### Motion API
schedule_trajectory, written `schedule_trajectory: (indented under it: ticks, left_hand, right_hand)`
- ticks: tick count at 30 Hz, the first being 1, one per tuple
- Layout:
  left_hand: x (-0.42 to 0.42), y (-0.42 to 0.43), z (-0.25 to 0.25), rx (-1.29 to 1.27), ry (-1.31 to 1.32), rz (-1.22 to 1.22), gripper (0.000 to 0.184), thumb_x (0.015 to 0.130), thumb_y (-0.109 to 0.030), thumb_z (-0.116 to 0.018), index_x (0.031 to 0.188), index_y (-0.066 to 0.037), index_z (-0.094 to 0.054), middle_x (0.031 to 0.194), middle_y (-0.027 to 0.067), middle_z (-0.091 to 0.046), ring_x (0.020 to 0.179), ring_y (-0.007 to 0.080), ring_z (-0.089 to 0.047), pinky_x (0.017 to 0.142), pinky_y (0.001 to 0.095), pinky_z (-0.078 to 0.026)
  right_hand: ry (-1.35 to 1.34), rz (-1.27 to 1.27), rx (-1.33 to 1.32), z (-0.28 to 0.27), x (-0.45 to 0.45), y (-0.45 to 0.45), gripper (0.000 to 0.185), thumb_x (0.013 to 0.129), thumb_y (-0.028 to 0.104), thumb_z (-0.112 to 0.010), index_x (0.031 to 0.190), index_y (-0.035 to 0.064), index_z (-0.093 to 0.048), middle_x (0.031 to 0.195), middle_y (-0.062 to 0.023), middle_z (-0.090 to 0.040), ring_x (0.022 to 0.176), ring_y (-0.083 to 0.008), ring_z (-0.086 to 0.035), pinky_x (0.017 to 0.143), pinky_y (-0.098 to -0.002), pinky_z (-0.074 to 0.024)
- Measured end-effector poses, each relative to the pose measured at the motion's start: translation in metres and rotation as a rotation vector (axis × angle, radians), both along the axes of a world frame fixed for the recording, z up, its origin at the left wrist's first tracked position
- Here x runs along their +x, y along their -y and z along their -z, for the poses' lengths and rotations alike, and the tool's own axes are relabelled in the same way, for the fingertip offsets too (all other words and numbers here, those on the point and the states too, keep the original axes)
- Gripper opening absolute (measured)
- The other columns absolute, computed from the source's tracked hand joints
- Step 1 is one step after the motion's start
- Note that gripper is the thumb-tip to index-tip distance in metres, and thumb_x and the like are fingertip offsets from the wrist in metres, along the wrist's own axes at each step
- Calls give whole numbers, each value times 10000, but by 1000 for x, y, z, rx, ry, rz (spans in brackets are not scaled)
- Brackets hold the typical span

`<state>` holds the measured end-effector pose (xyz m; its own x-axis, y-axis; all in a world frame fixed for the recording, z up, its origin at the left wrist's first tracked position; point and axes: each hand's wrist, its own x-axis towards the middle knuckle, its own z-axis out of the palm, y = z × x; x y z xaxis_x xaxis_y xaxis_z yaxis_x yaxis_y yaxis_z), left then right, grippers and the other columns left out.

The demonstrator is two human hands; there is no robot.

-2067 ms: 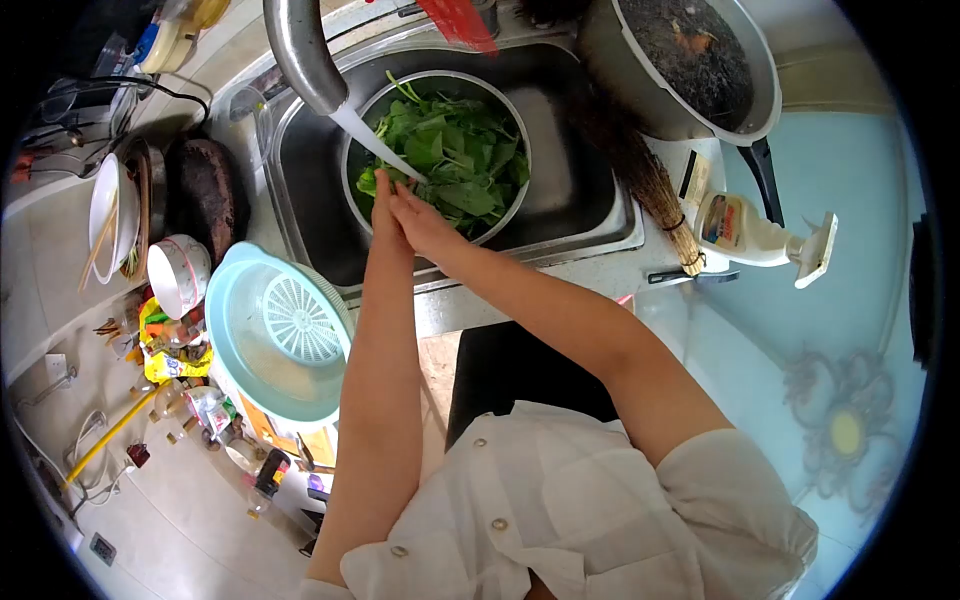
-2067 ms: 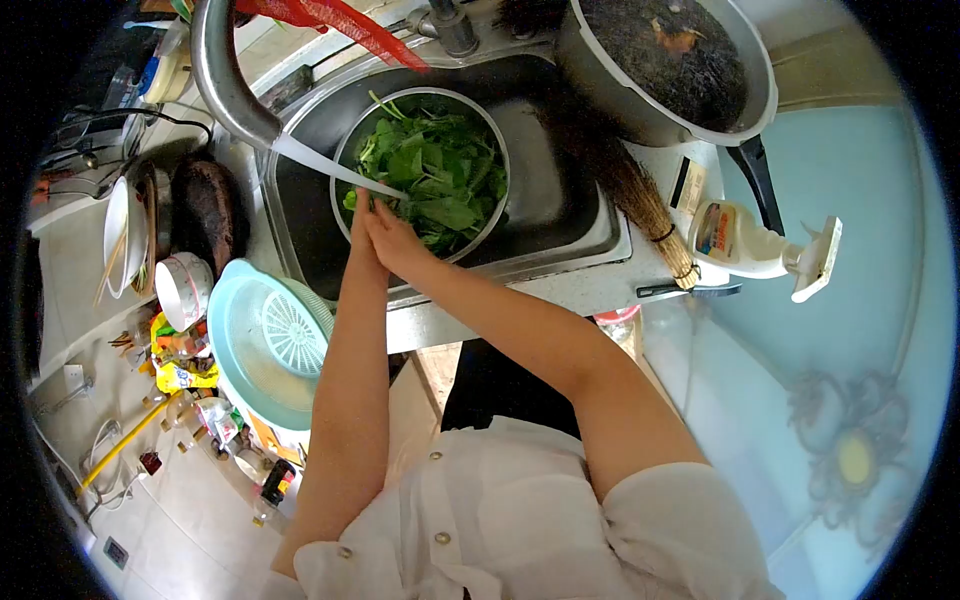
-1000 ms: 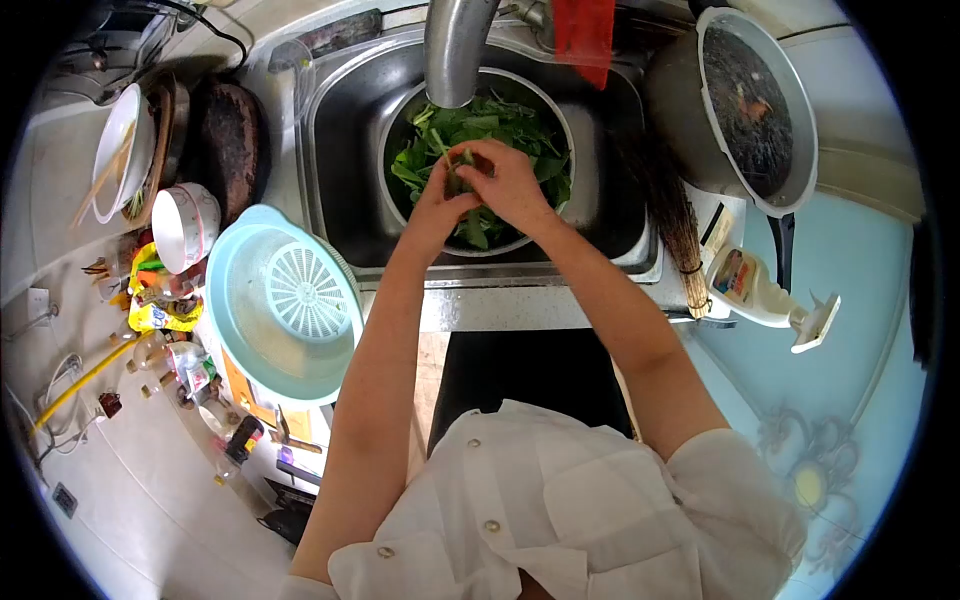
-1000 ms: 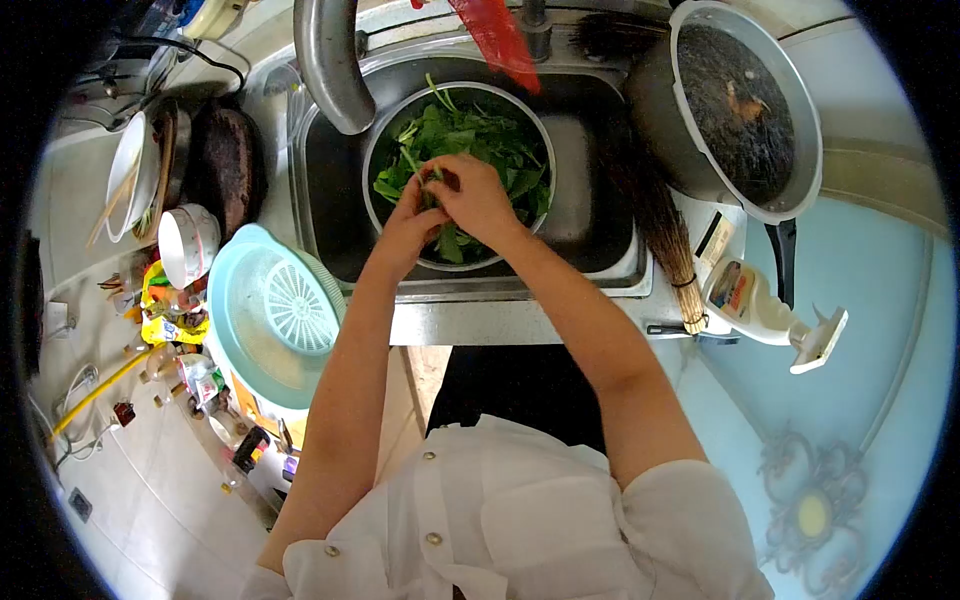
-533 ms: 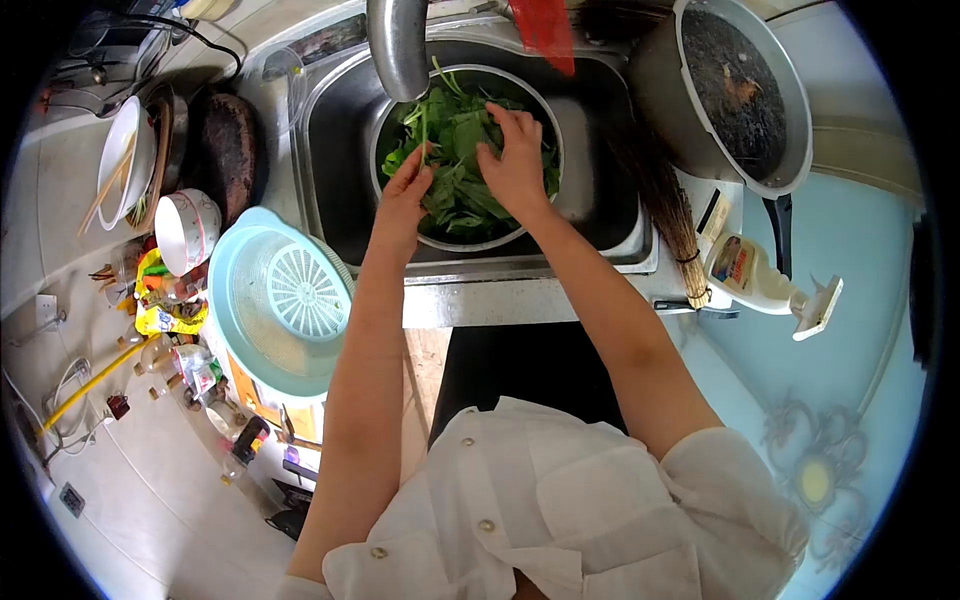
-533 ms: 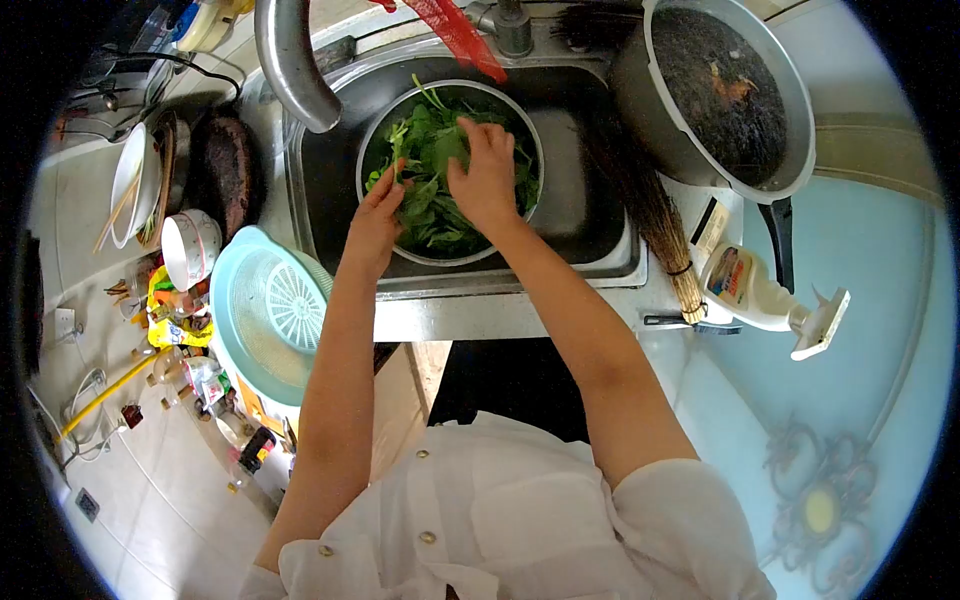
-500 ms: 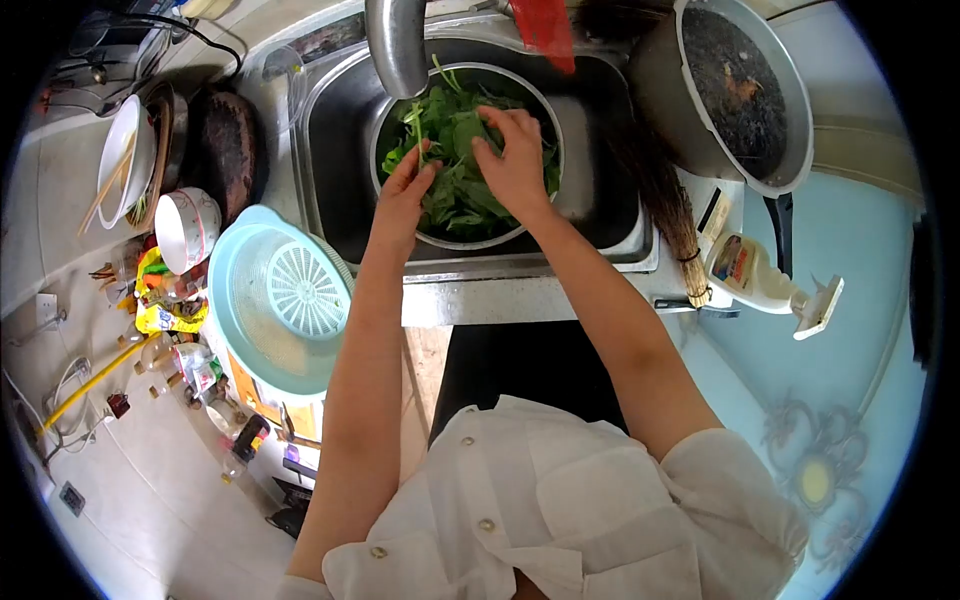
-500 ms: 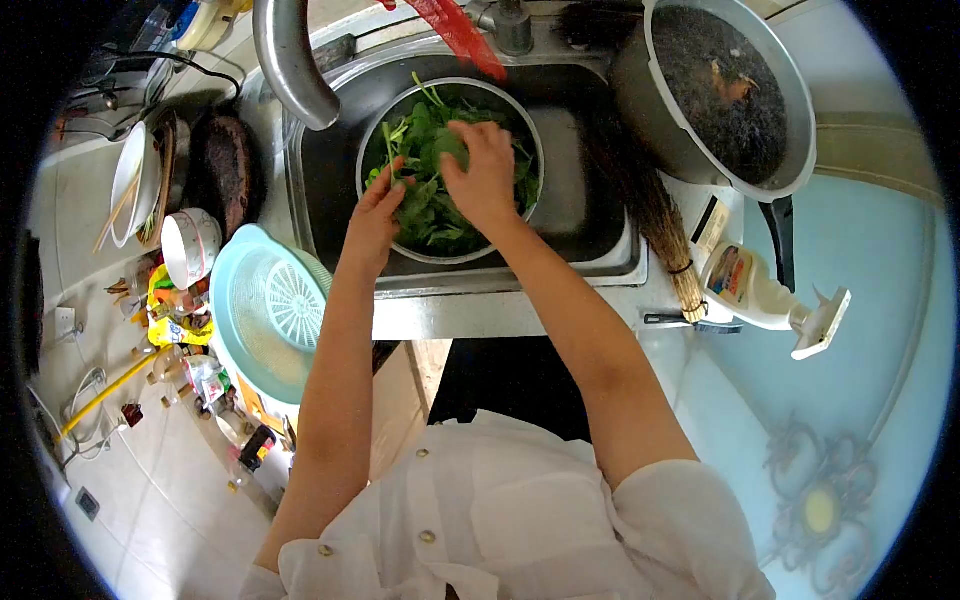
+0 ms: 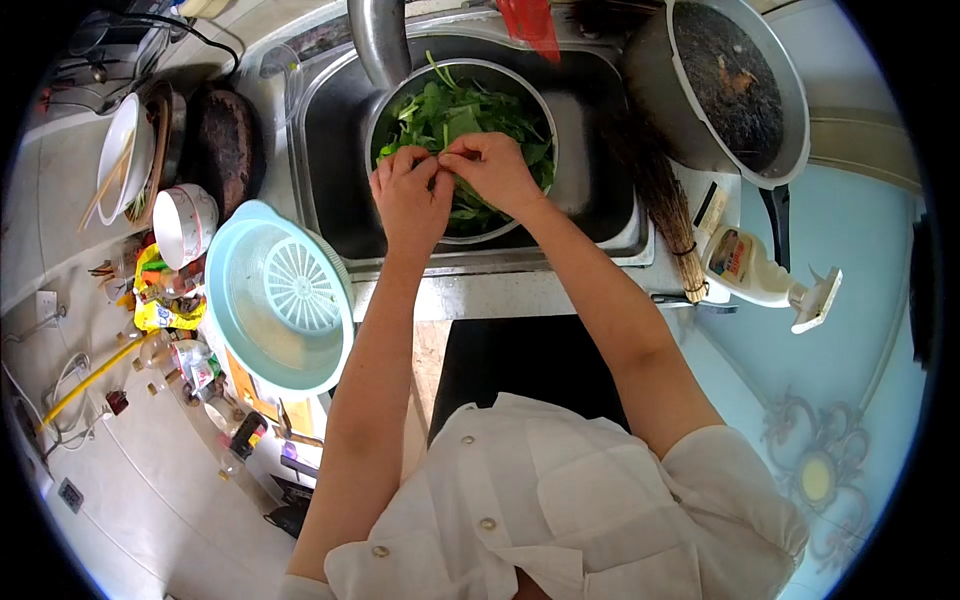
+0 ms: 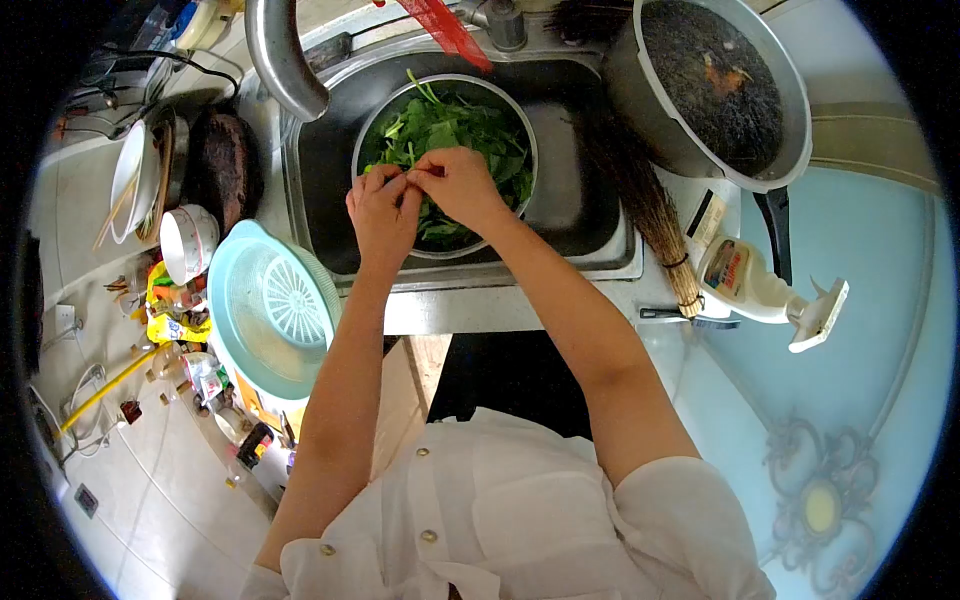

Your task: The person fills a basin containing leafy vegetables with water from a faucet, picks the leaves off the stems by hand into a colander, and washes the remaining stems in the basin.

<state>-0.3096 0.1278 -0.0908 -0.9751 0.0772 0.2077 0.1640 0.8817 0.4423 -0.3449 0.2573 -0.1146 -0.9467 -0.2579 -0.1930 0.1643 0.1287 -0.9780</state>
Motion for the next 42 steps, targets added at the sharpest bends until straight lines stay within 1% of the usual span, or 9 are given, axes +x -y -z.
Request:
schedule_trajectory:
  ticks: [6,13,15,17,20,26,29,34,42]
  left_hand:
    - [-6,13,35,460,211,-318,205,806,-229,-558,795,-64,-678,1014,45,-579,979,245,-496,900,357,-345]
    - [-7,7,19,454,357,-426,374,895,-301,-538,1189,-72,-565,1071,126,-555,946,216,-546,839,337,-432]
    - [-11,7,1,391,405,-356,415,903,-295,-537,1256,-77,-518,1078,133,-555,896,214,-573,799,328,-455]
    - [-14,6,-4,848,299,-216,323,881,-247,-558,1147,-70,-600,1020,132,-582,750,226,-604,701,318,-485]
    - [-18,22,-11,339,181,71,231,839,-195,-580,1016,-71,-664,881,115,-610,679,241,-607,644,325,-491]
    - [-20,12,-11,-67,231,-70,193,797,-132,-609,944,-26,-675,701,75,-635,563,194,-587,545,308,-458]
    - [-35,29,10,577,364,-488,228,817,-182,-603,953,-12,-672,650,63,-626,521,167,-556,518,322,-443]
    - [-52,42,24,439,288,-354,270,839,-210,-566,1012,-26,-661,891,169,-656,748,254,-632,714,327,-482]
    - [-42,56,32,430,408,-385,312,819,-217,-600,1069,-36,-645,1064,183,-630,938,252,-638,832,332,-481]
  right_hand:
    - [-249,450,-159,-1,10,9,74,814,54,-644,824,-18,-632,684,6,-532,610,-68,-447,575,-209,-391]
    - [97,173,-77,8,-5,-5,115,845,49,-580,912,-15,-649,818,-47,-652,662,-89,-556,607,-230,-439]
    - [22,34,109,0,-9,-7,189,822,154,-581,924,25,-674,798,-117,-647,695,-217,-626,630,-305,-478]
    - [-46,-49,147,0,-7,-4,193,823,158,-565,921,32,-675,830,-132,-642,734,-260,-622,663,-337,-483]
    - [-179,-186,286,-7,-10,-4,194,827,161,-540,897,38,-673,881,-156,-630,804,-324,-608,712,-390,-487]
    - [-339,-289,601,-26,-17,8,173,819,159,-542,824,25,-651,858,-169,-616,828,-348,-597,737,-436,-477]
    - [-354,-149,462,-23,-31,14,144,799,121,-552,837,25,-653,860,-161,-620,829,-342,-595,758,-428,-477]
    - [-590,-31,299,47,-66,34,215,771,57,-551,948,53,-673,944,-140,-636,914,-334,-567,818,-409,-463]
    - [-301,-44,834,106,-111,44,213,835,103,-548,997,68,-681,990,-87,-650,964,-298,-569,877,-386,-449]
